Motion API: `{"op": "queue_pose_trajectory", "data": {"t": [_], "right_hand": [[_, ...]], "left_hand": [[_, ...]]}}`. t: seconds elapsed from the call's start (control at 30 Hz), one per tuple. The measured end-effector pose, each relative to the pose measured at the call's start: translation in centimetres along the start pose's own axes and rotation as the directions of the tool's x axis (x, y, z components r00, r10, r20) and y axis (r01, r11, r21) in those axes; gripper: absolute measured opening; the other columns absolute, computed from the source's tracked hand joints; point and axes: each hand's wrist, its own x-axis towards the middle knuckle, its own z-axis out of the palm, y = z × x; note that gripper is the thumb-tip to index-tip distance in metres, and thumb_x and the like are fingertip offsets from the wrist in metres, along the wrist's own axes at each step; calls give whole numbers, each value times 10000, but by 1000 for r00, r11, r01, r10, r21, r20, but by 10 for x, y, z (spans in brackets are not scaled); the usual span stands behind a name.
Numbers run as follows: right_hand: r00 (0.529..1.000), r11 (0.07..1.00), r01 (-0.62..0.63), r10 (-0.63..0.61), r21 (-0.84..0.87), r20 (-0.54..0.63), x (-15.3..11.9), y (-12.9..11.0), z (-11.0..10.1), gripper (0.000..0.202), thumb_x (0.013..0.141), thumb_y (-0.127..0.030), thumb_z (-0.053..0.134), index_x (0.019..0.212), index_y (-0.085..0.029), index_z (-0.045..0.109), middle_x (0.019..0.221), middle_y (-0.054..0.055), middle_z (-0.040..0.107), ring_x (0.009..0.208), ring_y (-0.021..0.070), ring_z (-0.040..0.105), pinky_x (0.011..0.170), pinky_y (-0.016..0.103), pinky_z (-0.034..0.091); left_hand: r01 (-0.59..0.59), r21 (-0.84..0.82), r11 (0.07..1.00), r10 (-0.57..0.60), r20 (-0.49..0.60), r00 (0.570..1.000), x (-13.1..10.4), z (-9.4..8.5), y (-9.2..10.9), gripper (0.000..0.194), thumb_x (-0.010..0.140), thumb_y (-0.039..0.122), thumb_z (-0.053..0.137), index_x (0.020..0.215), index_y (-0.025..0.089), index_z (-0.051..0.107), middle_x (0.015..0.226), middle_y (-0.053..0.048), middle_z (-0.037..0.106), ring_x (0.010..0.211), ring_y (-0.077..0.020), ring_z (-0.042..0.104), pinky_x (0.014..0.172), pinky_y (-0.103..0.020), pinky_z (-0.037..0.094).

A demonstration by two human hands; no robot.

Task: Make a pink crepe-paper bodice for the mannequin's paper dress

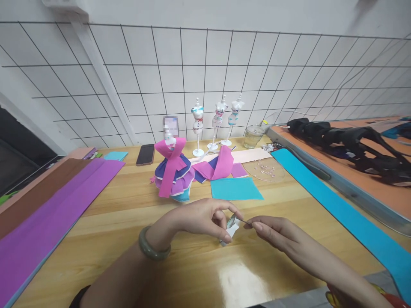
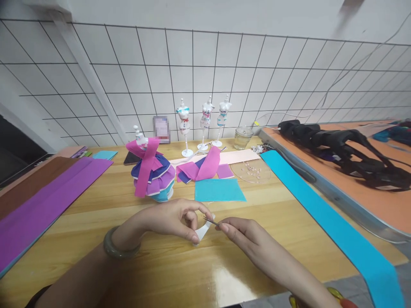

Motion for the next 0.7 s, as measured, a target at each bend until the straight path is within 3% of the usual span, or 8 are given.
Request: {"op": "queue_pose_trajectory", "data": {"t": [0.4, 0.7], "right_hand": [[999, 998, 18, -15, 61, -41, 1, -2, 2, 384, 858, -539, 529, 752, -229, 730, 740, 20, 697, 701, 207, 615, 636, 290, 511], [997, 997, 71, -71, 0, -6, -3, -1, 3, 306, 893, -466, 514, 815, -236, 701, 774, 27, 693, 791, 225, 641, 692, 293, 520]], "left_hand": [[-8, -14, 1000, 7, -12, 1000, 1, 1, -4, 535, 693, 304, 769, 1189, 258, 574, 680, 50, 642, 660, -116, 627, 629, -230, 425], [-4, -5, 1000, 4, -17, 1000, 0, 1, 0, 627, 680, 353, 779, 1244, 246, 525, 683, 39, 644, 719, -145, 638, 698, -272, 453]]}}
